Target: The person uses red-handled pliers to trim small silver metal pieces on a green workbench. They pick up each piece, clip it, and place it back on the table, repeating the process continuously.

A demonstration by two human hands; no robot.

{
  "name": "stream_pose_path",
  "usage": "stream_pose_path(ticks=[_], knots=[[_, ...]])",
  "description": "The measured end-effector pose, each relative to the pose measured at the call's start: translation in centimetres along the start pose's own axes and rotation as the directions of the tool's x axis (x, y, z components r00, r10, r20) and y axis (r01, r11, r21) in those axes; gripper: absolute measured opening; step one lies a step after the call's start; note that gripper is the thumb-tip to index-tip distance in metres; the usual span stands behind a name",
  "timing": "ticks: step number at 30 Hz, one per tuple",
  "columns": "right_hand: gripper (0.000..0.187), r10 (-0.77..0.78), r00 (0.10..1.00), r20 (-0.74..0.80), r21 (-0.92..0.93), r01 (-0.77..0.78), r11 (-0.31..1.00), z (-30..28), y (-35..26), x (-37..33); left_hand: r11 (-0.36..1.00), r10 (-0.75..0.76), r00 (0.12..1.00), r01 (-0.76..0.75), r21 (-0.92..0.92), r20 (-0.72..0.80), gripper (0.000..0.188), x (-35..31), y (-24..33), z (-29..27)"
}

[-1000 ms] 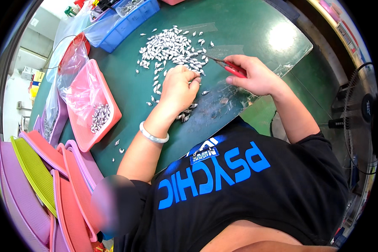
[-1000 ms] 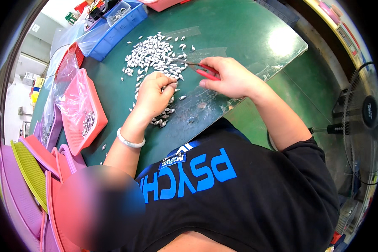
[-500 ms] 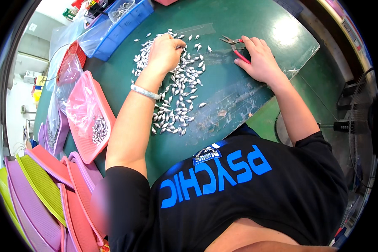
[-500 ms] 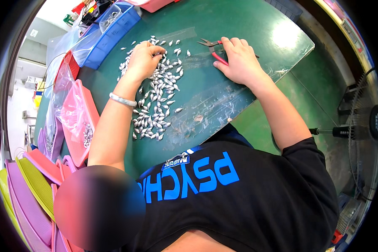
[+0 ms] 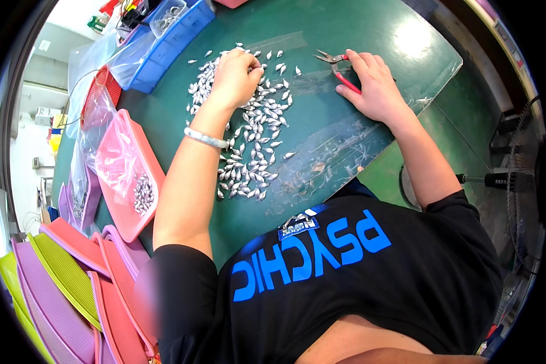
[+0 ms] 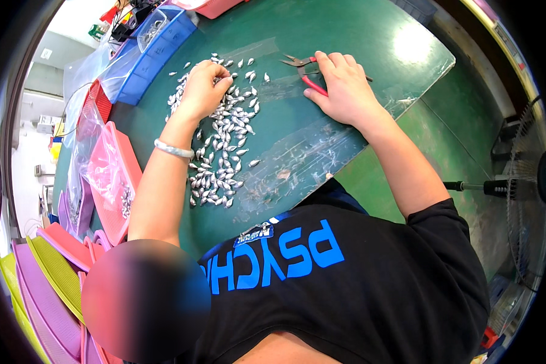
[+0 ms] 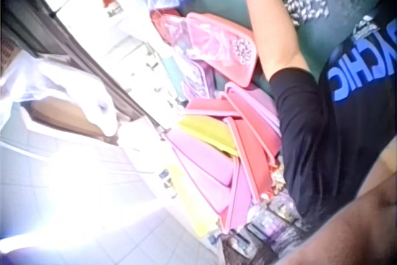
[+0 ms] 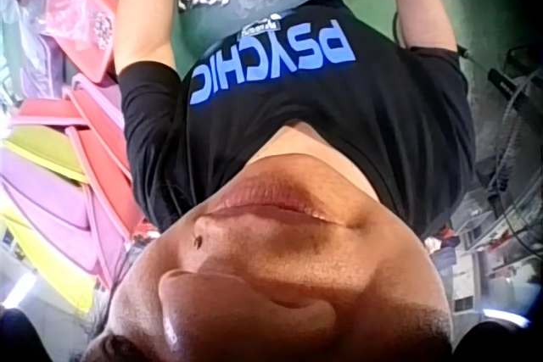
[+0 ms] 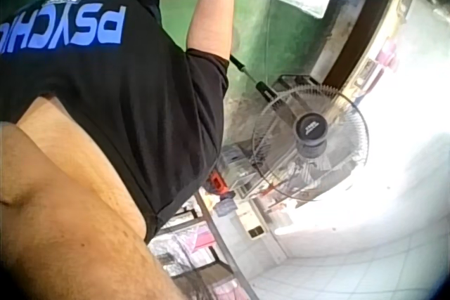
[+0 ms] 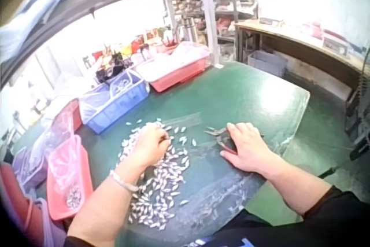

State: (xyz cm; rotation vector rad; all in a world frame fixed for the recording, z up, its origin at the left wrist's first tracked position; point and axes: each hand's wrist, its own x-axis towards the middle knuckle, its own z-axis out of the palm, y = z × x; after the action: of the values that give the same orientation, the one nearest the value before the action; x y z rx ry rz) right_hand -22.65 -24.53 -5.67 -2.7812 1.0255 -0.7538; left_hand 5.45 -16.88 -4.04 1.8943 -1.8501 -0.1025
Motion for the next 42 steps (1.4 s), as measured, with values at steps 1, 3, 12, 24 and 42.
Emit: stream_pose_path(ticks=[1,3,12,24,42], knots=[[0.065,-0.003,1.0,0.011,0.024,0.002,1.0,-0.1,0.0,0.1,0.986,-0.07,0.997,0.073,-0.152,0.024,0.018,-0.3,0.3,-0.1],[0.066,-0.009,0.999,0.034,0.071,0.006,0.997,-0.2,-0.1,0.3,0.856,-0.162,0.98,0.199,-0.478,0.117,0.018,-0.8,0.9,-0.4],[0.059,-0.077,0.932,0.355,0.627,-0.176,0.758,-3.8,-2.3,1.7,0.401,-0.038,0.974,0.219,-0.89,0.223,0.016,-2.3,3.2,-1.8],[0.055,-0.039,0.908,0.416,0.479,-0.183,0.859,-3.3,-2.6,1.8,0.975,0.008,1.0,-0.003,-0.223,0.024,0.017,-2.9,0.7,-1.9],[0.067,-0.275,0.957,0.098,0.292,0.236,0.927,-0.4,-4.7,-1.0,0.974,0.075,0.991,-0.097,0.204,0.11,0.018,-0.2,-0.2,-1.4]])
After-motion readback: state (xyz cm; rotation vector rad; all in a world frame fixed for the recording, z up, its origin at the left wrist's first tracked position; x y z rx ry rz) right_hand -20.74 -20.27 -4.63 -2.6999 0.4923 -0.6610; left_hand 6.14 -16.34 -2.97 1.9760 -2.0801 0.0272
